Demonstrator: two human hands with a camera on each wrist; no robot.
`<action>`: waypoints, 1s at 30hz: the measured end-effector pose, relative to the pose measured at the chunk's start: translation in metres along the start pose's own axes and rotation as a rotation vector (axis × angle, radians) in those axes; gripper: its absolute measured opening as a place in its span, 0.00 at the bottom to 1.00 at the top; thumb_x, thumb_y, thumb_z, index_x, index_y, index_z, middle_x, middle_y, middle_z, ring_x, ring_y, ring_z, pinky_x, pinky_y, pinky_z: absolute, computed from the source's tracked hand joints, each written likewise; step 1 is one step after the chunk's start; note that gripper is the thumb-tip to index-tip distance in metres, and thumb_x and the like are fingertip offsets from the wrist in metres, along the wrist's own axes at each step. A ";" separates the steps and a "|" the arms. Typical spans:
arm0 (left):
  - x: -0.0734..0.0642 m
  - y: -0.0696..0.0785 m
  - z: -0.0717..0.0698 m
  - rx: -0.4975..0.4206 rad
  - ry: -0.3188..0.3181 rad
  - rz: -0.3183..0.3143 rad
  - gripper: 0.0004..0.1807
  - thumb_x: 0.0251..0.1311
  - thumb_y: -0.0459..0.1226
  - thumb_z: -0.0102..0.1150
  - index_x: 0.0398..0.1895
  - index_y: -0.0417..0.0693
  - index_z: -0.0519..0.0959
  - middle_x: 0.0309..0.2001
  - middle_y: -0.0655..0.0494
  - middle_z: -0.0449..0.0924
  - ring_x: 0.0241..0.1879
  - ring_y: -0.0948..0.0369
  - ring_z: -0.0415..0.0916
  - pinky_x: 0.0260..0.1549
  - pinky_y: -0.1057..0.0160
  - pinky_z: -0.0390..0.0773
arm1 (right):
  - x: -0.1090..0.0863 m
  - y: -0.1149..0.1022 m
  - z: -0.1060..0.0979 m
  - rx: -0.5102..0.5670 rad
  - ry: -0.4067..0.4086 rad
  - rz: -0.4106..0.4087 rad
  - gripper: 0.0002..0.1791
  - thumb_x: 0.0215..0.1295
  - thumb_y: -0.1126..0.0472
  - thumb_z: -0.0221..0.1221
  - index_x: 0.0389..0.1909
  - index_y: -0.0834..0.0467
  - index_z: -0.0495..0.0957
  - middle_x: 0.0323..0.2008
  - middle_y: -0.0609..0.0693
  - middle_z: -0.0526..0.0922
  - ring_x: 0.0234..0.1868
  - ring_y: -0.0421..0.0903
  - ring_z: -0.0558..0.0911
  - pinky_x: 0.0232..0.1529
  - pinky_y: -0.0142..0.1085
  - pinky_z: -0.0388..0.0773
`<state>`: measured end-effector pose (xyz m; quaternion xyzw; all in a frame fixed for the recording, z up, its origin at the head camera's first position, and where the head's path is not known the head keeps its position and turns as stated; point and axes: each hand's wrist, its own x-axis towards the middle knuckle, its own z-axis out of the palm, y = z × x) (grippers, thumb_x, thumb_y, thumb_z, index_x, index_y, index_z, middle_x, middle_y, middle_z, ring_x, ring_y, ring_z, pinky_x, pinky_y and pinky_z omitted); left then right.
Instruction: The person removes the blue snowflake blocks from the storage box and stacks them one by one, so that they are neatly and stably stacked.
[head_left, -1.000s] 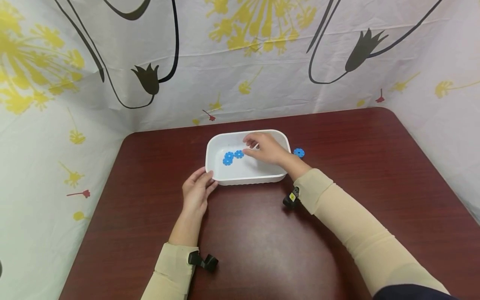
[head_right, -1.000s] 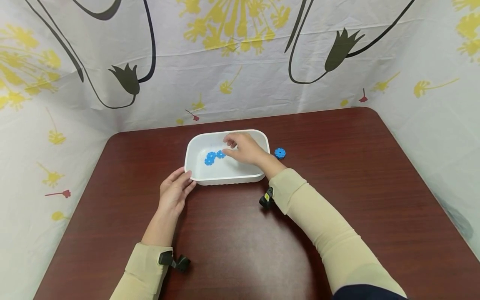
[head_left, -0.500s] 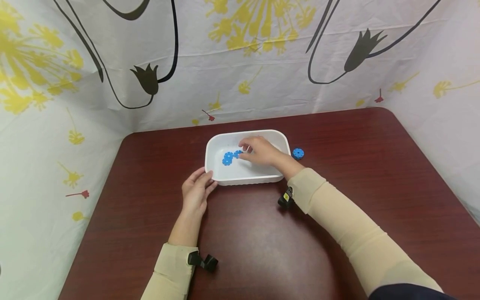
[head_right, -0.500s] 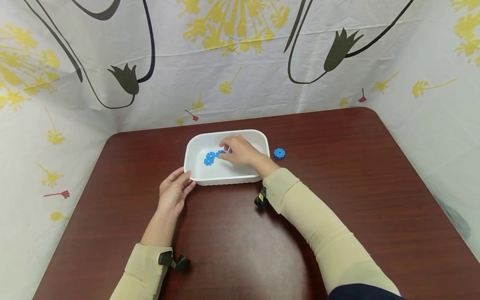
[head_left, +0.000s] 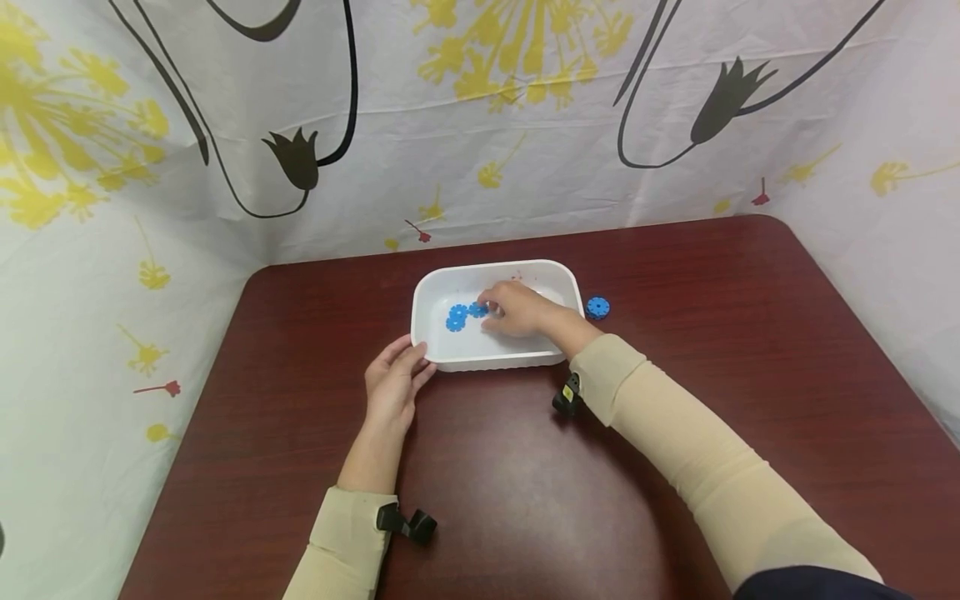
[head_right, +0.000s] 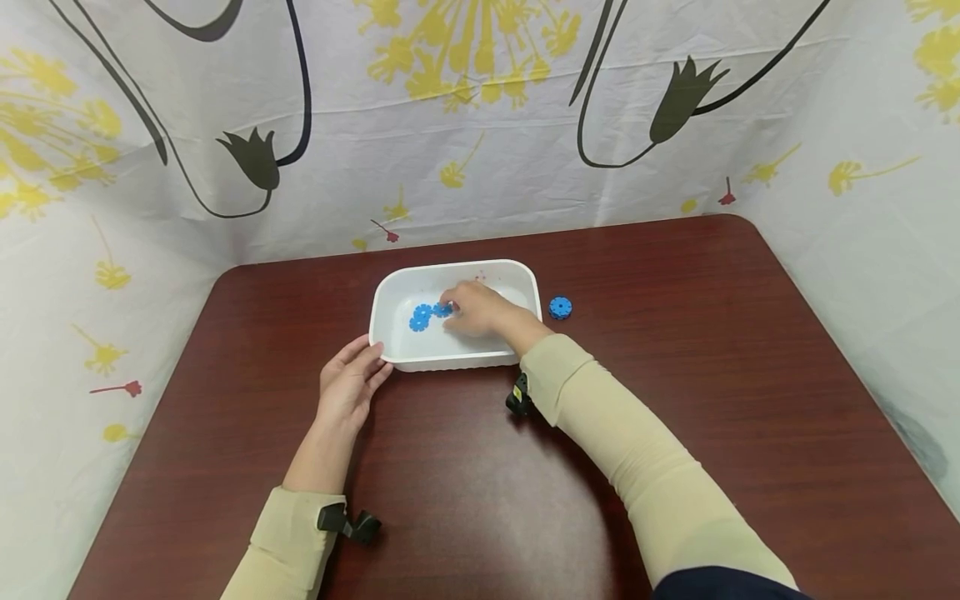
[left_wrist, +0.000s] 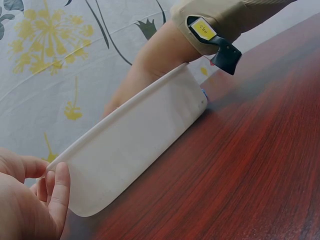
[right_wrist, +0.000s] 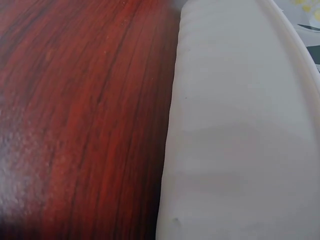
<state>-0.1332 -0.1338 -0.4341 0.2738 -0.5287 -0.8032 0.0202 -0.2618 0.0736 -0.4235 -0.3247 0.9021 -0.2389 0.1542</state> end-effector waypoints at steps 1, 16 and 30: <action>0.000 0.000 0.000 -0.001 -0.001 0.002 0.21 0.64 0.29 0.65 0.60 0.38 0.77 0.38 0.52 0.80 0.33 0.61 0.79 0.42 0.62 0.89 | -0.001 0.000 0.000 -0.009 -0.007 -0.002 0.24 0.67 0.59 0.66 0.61 0.63 0.78 0.47 0.59 0.80 0.47 0.52 0.77 0.56 0.44 0.77; -0.001 0.001 0.001 0.002 0.001 0.004 0.21 0.64 0.29 0.65 0.60 0.39 0.77 0.39 0.52 0.79 0.32 0.63 0.79 0.42 0.62 0.89 | -0.002 0.003 0.002 -0.048 0.014 0.038 0.17 0.67 0.57 0.66 0.52 0.60 0.80 0.43 0.55 0.78 0.47 0.51 0.75 0.57 0.45 0.76; -0.002 0.001 0.001 0.009 0.002 -0.001 0.22 0.64 0.30 0.65 0.61 0.39 0.76 0.40 0.52 0.80 0.36 0.60 0.80 0.43 0.62 0.88 | 0.000 0.002 0.003 -0.043 0.001 0.042 0.15 0.63 0.61 0.66 0.47 0.61 0.78 0.41 0.54 0.74 0.46 0.51 0.71 0.53 0.43 0.74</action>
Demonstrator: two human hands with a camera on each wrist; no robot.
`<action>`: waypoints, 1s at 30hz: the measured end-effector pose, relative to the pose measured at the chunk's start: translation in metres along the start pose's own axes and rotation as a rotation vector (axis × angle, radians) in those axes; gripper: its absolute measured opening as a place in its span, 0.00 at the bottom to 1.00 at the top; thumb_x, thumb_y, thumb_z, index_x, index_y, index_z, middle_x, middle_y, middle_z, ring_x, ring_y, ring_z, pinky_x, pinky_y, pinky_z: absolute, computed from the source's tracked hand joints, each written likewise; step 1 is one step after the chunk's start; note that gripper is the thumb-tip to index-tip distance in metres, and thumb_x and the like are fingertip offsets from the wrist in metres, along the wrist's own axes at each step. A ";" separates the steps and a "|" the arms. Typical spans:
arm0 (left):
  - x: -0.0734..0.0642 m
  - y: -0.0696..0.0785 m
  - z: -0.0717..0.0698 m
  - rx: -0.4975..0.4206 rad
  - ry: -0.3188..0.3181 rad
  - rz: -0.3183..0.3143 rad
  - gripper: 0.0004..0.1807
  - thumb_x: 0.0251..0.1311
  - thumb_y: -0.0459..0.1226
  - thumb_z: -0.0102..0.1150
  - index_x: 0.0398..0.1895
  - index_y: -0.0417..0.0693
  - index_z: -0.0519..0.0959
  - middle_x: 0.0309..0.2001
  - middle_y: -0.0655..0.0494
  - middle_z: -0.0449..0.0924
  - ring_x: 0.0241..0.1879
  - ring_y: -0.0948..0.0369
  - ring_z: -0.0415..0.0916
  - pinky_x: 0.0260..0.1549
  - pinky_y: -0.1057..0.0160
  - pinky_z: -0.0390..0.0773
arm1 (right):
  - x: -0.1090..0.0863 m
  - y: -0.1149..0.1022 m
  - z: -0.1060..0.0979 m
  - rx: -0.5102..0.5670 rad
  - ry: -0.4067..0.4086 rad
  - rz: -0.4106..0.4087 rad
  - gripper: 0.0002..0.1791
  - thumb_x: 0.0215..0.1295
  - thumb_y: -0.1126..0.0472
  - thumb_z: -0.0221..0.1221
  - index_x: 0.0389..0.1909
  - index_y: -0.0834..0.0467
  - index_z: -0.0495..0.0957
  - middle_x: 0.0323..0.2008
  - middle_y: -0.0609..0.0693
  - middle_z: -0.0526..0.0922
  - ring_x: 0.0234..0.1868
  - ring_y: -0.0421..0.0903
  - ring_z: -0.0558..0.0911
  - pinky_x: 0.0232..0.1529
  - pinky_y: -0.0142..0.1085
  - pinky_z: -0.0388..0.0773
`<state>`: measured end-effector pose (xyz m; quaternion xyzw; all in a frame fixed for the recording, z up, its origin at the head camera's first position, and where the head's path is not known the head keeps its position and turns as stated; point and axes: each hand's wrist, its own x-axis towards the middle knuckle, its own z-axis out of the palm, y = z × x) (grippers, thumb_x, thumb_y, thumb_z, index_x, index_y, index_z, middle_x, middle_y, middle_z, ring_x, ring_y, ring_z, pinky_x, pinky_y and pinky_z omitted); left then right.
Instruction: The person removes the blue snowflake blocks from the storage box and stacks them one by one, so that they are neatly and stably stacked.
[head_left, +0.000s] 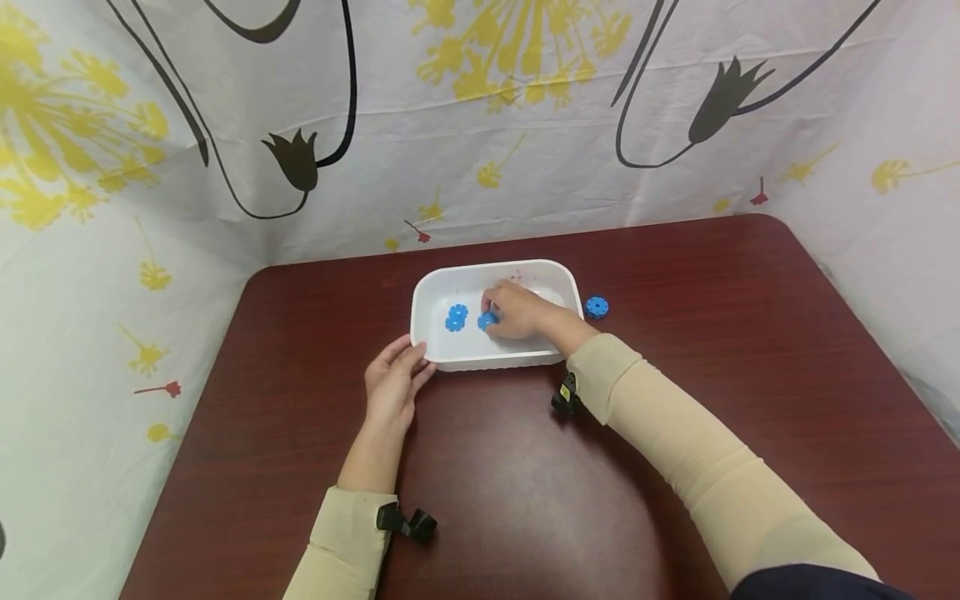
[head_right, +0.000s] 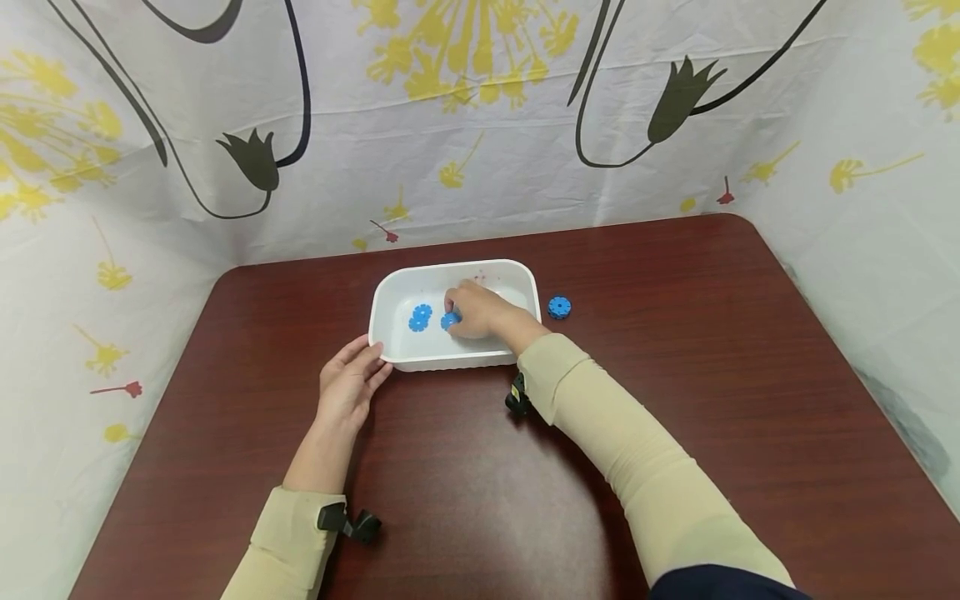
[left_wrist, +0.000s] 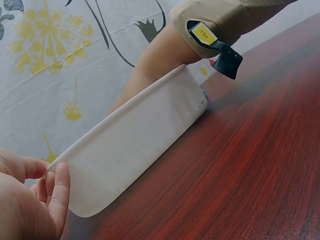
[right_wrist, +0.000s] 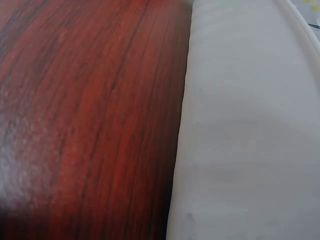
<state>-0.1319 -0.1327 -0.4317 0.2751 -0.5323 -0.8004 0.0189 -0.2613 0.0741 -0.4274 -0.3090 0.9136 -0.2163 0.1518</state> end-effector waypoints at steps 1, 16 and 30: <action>0.000 0.000 0.000 -0.001 0.000 0.000 0.22 0.64 0.29 0.65 0.61 0.39 0.76 0.40 0.52 0.80 0.36 0.60 0.80 0.43 0.62 0.88 | 0.000 0.000 0.000 0.010 0.002 -0.001 0.14 0.62 0.61 0.66 0.46 0.61 0.77 0.41 0.54 0.73 0.45 0.50 0.71 0.53 0.43 0.74; 0.001 -0.001 -0.001 0.006 -0.002 -0.004 0.22 0.64 0.30 0.66 0.61 0.39 0.77 0.41 0.51 0.80 0.36 0.60 0.80 0.43 0.62 0.88 | -0.003 0.005 -0.002 0.060 -0.015 0.046 0.23 0.64 0.57 0.69 0.56 0.62 0.76 0.38 0.53 0.81 0.42 0.48 0.77 0.51 0.41 0.77; -0.001 0.000 0.000 -0.007 -0.006 0.002 0.22 0.64 0.29 0.65 0.62 0.38 0.76 0.38 0.53 0.80 0.34 0.61 0.80 0.41 0.63 0.89 | -0.006 0.007 -0.006 0.043 0.074 -0.012 0.21 0.63 0.53 0.70 0.50 0.64 0.81 0.37 0.53 0.84 0.40 0.49 0.79 0.68 0.47 0.66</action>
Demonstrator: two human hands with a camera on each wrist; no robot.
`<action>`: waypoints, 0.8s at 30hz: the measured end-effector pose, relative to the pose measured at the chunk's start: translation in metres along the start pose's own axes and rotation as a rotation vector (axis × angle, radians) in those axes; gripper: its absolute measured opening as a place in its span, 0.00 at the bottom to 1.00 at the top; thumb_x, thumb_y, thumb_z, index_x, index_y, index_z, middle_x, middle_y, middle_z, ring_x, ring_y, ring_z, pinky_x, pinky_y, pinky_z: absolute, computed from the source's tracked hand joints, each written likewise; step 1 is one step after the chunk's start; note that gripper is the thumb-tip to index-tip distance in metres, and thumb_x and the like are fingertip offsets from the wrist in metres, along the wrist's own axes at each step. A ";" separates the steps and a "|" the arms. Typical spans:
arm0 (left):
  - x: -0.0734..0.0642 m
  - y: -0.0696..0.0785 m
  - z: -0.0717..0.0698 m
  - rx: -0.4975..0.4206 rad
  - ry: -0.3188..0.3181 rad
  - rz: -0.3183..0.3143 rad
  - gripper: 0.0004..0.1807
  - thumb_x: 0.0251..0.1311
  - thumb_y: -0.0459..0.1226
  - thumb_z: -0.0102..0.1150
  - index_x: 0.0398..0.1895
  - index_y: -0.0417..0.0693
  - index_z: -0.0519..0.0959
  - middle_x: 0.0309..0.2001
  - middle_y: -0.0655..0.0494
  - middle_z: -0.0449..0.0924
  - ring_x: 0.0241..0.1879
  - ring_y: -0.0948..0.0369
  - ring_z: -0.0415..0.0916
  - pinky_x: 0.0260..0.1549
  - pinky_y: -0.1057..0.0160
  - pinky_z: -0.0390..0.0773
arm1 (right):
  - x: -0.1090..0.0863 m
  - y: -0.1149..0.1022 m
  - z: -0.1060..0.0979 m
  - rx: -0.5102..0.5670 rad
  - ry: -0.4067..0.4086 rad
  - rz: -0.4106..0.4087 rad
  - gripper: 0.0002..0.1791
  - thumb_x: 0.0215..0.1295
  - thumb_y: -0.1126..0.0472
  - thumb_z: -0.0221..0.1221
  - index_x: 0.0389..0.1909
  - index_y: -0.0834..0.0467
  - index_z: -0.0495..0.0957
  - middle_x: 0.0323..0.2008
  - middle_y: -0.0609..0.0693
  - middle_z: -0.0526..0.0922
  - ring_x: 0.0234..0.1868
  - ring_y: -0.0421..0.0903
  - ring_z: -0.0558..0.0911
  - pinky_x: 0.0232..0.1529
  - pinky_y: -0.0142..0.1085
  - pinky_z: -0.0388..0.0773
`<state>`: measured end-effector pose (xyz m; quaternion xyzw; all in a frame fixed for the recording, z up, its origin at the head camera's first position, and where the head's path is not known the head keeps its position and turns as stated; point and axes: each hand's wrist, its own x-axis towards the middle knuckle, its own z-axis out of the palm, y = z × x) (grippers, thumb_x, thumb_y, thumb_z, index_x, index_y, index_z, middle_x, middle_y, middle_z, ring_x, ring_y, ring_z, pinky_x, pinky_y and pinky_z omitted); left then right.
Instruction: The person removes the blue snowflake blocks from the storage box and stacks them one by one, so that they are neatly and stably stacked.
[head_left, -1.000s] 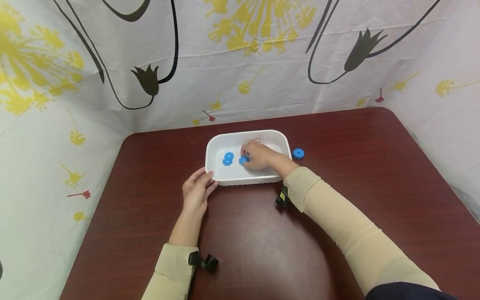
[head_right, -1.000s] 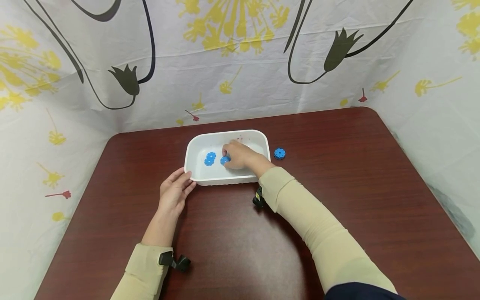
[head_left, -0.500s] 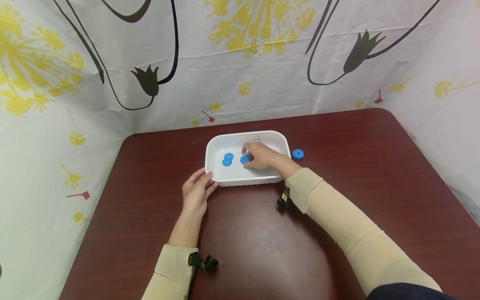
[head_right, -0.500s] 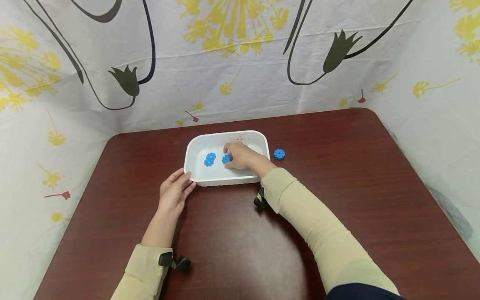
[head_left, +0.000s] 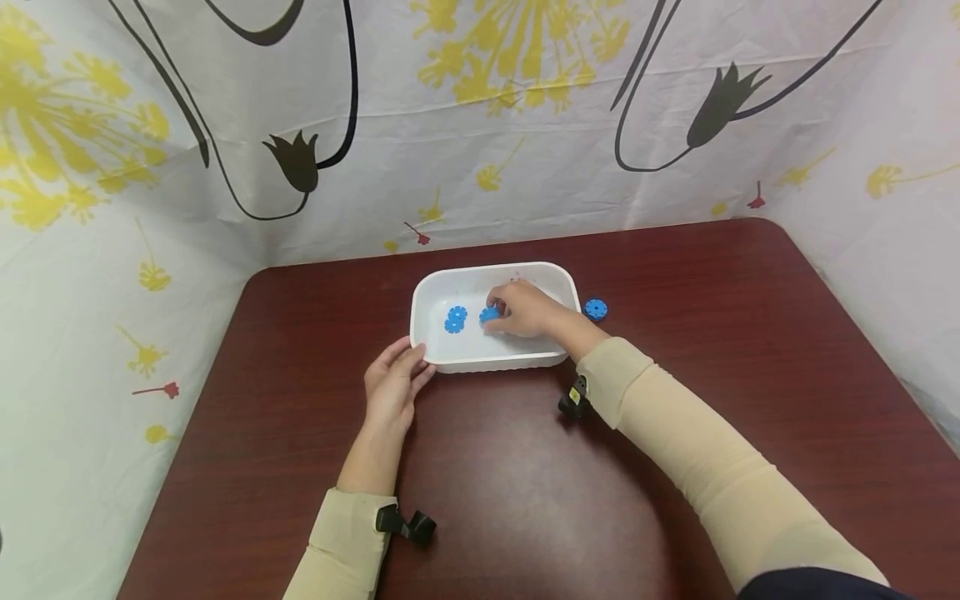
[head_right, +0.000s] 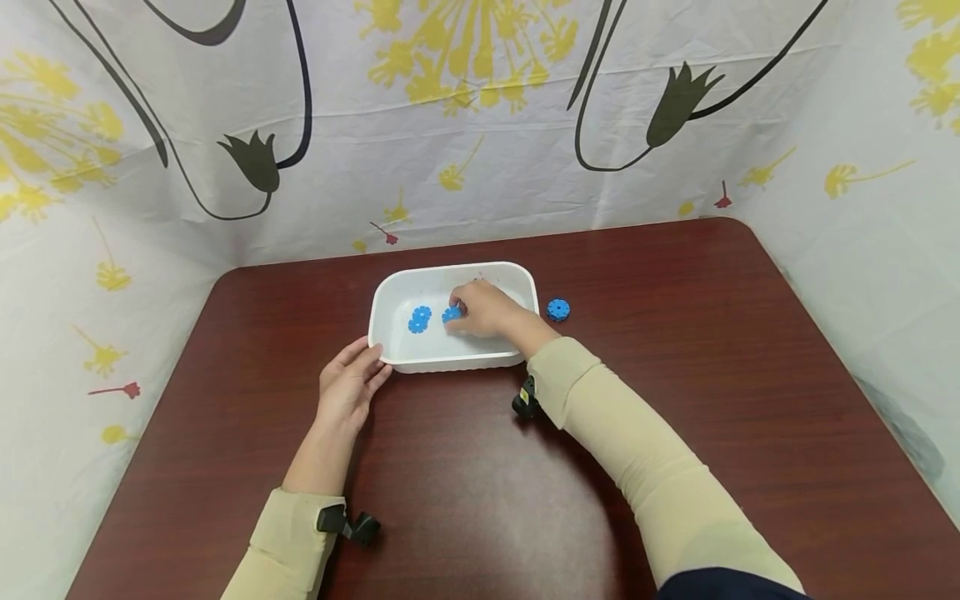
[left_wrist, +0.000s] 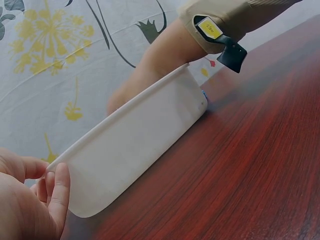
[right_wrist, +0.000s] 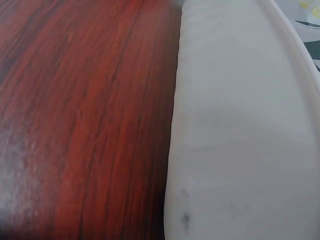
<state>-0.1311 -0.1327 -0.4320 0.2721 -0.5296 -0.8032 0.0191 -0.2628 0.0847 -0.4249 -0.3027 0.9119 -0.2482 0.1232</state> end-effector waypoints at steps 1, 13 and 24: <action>0.000 0.000 0.000 0.000 -0.001 0.000 0.22 0.65 0.29 0.65 0.62 0.38 0.76 0.38 0.53 0.79 0.34 0.61 0.80 0.41 0.63 0.89 | -0.001 0.001 0.000 0.001 0.015 -0.014 0.21 0.63 0.53 0.71 0.49 0.65 0.82 0.36 0.53 0.84 0.39 0.49 0.79 0.71 0.47 0.64; 0.002 -0.002 0.000 -0.024 0.000 0.004 0.22 0.64 0.28 0.64 0.61 0.37 0.76 0.38 0.52 0.80 0.32 0.62 0.80 0.42 0.62 0.89 | -0.010 0.004 -0.011 0.038 0.116 -0.079 0.21 0.62 0.54 0.72 0.49 0.64 0.82 0.38 0.54 0.84 0.37 0.48 0.81 0.42 0.39 0.80; 0.002 -0.002 0.000 -0.027 0.002 0.005 0.21 0.64 0.28 0.64 0.60 0.38 0.77 0.38 0.52 0.81 0.31 0.63 0.80 0.42 0.62 0.89 | -0.021 0.006 -0.022 0.028 0.187 -0.129 0.20 0.62 0.54 0.71 0.48 0.63 0.82 0.39 0.54 0.85 0.36 0.47 0.83 0.39 0.39 0.83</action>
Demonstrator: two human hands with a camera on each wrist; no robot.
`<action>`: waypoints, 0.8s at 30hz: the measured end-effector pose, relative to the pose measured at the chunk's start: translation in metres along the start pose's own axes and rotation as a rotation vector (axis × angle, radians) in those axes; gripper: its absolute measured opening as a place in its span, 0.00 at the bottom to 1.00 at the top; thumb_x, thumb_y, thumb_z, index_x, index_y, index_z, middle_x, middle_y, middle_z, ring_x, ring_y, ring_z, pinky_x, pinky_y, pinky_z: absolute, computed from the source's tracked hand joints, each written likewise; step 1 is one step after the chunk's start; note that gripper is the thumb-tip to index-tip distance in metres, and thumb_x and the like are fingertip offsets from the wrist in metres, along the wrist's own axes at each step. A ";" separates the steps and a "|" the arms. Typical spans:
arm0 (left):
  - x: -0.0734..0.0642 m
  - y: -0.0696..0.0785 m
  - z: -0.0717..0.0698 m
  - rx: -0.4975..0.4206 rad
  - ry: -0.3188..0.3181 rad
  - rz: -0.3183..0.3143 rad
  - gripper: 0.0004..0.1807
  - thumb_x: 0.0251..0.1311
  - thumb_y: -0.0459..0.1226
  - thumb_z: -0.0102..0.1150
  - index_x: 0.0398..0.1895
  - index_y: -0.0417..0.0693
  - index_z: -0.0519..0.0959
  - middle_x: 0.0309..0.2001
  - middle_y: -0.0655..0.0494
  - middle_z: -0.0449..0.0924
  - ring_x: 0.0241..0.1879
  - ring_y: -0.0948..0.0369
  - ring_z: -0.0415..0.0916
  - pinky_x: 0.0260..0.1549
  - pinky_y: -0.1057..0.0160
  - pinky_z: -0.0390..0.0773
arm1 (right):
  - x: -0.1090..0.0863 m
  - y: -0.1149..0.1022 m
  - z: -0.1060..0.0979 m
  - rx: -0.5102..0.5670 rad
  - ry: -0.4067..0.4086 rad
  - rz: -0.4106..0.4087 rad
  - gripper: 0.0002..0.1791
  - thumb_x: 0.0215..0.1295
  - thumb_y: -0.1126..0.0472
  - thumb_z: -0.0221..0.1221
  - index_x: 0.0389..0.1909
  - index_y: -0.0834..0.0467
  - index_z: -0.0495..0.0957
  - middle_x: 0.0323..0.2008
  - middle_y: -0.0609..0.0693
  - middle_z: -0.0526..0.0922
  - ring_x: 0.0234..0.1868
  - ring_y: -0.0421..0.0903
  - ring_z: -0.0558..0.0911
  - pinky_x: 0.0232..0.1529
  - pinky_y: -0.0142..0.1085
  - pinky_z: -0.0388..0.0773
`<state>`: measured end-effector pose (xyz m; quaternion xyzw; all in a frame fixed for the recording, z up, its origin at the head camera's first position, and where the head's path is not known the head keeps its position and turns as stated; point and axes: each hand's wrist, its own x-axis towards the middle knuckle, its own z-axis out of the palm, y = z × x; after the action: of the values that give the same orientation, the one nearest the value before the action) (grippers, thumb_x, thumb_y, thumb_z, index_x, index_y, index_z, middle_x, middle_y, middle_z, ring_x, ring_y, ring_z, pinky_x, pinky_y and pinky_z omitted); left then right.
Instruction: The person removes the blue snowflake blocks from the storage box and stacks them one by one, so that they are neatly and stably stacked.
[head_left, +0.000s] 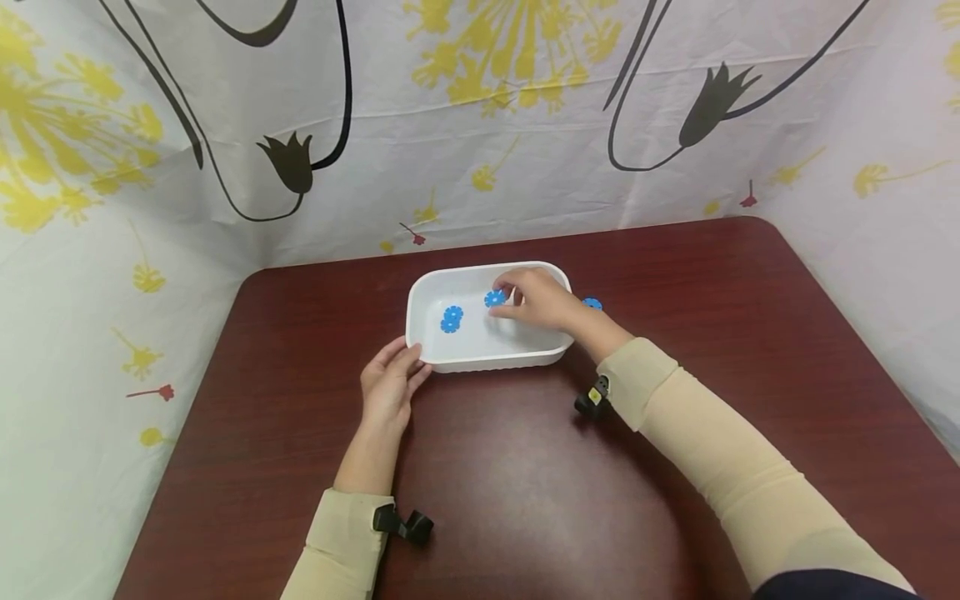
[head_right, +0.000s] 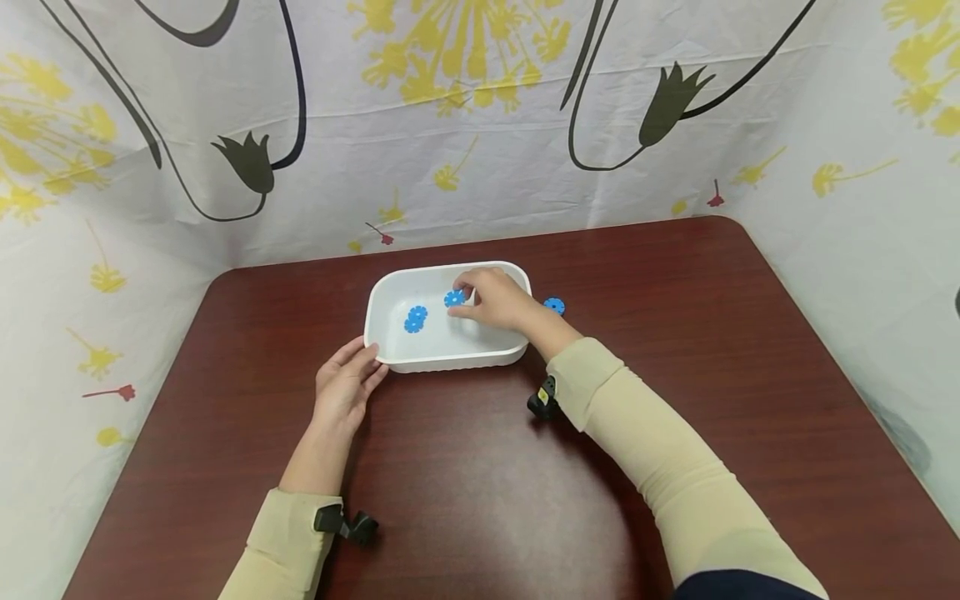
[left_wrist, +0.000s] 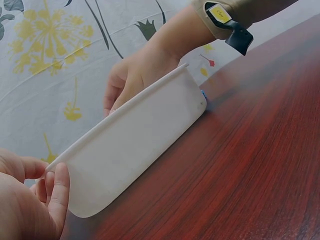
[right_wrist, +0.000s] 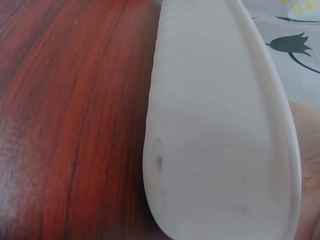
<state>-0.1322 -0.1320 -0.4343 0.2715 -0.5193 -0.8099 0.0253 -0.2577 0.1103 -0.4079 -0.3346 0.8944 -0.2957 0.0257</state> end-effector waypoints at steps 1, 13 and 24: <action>0.000 0.000 0.000 -0.002 0.000 0.001 0.21 0.64 0.28 0.64 0.60 0.37 0.77 0.37 0.53 0.81 0.31 0.63 0.80 0.42 0.62 0.89 | -0.001 0.001 0.000 0.003 0.009 -0.010 0.19 0.62 0.55 0.71 0.48 0.63 0.82 0.38 0.54 0.85 0.36 0.47 0.83 0.39 0.39 0.83; 0.000 0.000 -0.001 0.021 0.003 -0.006 0.22 0.64 0.29 0.65 0.61 0.39 0.76 0.39 0.52 0.81 0.33 0.63 0.80 0.43 0.62 0.88 | -0.012 0.008 -0.007 0.020 0.084 -0.014 0.19 0.60 0.56 0.73 0.47 0.64 0.83 0.36 0.53 0.85 0.36 0.48 0.82 0.43 0.42 0.80; 0.000 0.000 0.000 0.012 -0.002 0.000 0.22 0.64 0.28 0.64 0.62 0.38 0.76 0.39 0.52 0.81 0.32 0.63 0.79 0.43 0.62 0.88 | -0.024 0.015 -0.020 0.054 0.163 -0.030 0.18 0.58 0.60 0.74 0.46 0.64 0.83 0.35 0.54 0.84 0.33 0.49 0.81 0.36 0.39 0.78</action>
<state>-0.1318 -0.1321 -0.4344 0.2711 -0.5244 -0.8068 0.0231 -0.2524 0.1443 -0.4036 -0.3219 0.8800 -0.3466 -0.0427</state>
